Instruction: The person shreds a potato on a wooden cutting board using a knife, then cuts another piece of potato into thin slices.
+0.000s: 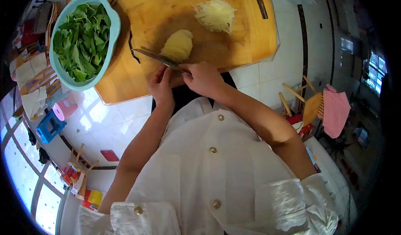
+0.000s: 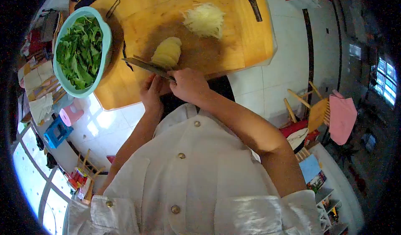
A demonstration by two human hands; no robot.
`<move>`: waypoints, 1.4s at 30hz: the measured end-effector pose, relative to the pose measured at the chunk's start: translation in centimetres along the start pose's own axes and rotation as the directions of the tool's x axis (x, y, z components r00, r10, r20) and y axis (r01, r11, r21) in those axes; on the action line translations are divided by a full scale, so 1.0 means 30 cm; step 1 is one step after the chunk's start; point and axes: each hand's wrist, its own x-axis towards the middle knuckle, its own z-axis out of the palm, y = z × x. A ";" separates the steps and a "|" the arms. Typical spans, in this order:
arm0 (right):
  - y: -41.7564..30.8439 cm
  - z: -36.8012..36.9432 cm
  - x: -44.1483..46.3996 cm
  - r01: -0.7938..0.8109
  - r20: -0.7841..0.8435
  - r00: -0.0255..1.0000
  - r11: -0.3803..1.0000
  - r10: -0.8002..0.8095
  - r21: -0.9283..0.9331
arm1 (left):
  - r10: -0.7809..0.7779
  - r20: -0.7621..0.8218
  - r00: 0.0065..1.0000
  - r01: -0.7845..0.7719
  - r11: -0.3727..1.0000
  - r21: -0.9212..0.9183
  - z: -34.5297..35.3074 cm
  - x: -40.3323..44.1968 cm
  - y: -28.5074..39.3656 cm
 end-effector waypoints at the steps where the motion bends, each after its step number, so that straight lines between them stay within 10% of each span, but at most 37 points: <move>1: 0.001 0.001 -0.002 -0.008 0.003 1.000 1.000 0.008 0.005 | -0.002 -0.003 1.000 0.002 1.000 -0.001 0.003 -0.004 0.004; 19: -0.032 -0.039 -0.092 0.217 -0.027 0.973 0.946 -0.230 -0.239 | -0.105 0.006 0.994 0.105 0.990 -0.094 0.039 0.016 0.005; 42: -0.037 -0.070 -0.214 0.049 0.089 0.996 0.961 -0.025 -0.272 | -0.025 -0.024 0.999 0.024 1.000 -0.020 0.026 0.016 -0.010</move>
